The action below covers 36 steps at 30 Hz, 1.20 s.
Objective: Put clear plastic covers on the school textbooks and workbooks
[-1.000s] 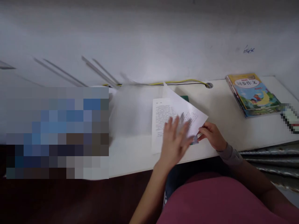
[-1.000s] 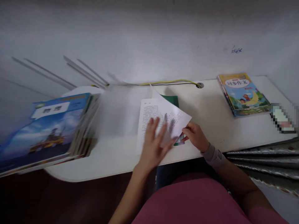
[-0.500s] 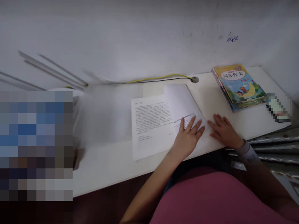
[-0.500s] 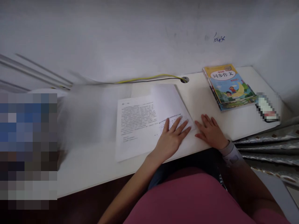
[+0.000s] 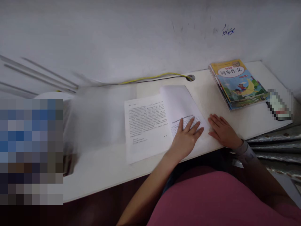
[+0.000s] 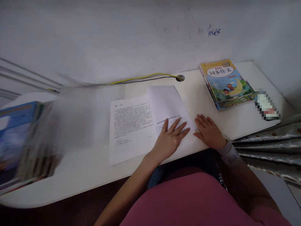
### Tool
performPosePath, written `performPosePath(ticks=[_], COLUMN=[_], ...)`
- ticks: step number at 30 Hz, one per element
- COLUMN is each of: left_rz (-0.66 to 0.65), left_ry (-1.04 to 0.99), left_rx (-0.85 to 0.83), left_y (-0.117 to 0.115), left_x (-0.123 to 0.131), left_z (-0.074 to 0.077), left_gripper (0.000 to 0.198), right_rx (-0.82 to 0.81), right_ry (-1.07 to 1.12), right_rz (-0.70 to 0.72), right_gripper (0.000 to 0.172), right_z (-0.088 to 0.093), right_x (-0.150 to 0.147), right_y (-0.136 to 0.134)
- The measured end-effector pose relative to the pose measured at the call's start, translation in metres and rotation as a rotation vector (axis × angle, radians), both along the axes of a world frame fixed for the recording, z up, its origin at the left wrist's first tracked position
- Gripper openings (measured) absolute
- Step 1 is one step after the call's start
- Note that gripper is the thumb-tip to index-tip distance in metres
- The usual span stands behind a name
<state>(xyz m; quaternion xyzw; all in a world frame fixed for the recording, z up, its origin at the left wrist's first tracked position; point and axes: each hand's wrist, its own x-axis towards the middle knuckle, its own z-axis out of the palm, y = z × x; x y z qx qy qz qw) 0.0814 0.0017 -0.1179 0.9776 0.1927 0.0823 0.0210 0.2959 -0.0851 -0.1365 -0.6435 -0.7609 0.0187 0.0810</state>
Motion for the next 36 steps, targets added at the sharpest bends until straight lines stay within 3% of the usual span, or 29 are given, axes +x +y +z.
performPosePath(ticks=[7, 13, 21, 27, 36], left_rz=[-0.05, -0.03, 0.04, 0.108, 0.146], left_ry=[0.014, 0.069, 0.05, 0.044, 0.009], left_rx=[-0.025, -0.01, -0.018, -0.066, -0.087], left_y=[-0.001, -0.006, -0.01, -0.023, -0.031], left_x=[0.009, 0.001, -0.002, 0.016, 0.025], left_z=[-0.004, 0.005, 0.005, -0.006, -0.01], left_gripper=[0.043, 0.041, 0.037, 0.064, 0.067], right_rx=[0.022, 0.013, 0.001, 0.032, 0.025], right_ry=[0.016, -0.012, -0.001, -0.008, 0.071], right_rz=[-0.002, -0.006, -0.001, -0.012, -0.01], right_gripper=[0.061, 0.065, 0.054, 0.054, 0.061], right_z=[-0.002, 0.0, -0.001, -0.001, -0.002], right_x=[0.0, -0.002, -0.002, -0.002, 0.003], right_y=[-0.001, -0.001, 0.0, 0.0, -0.002])
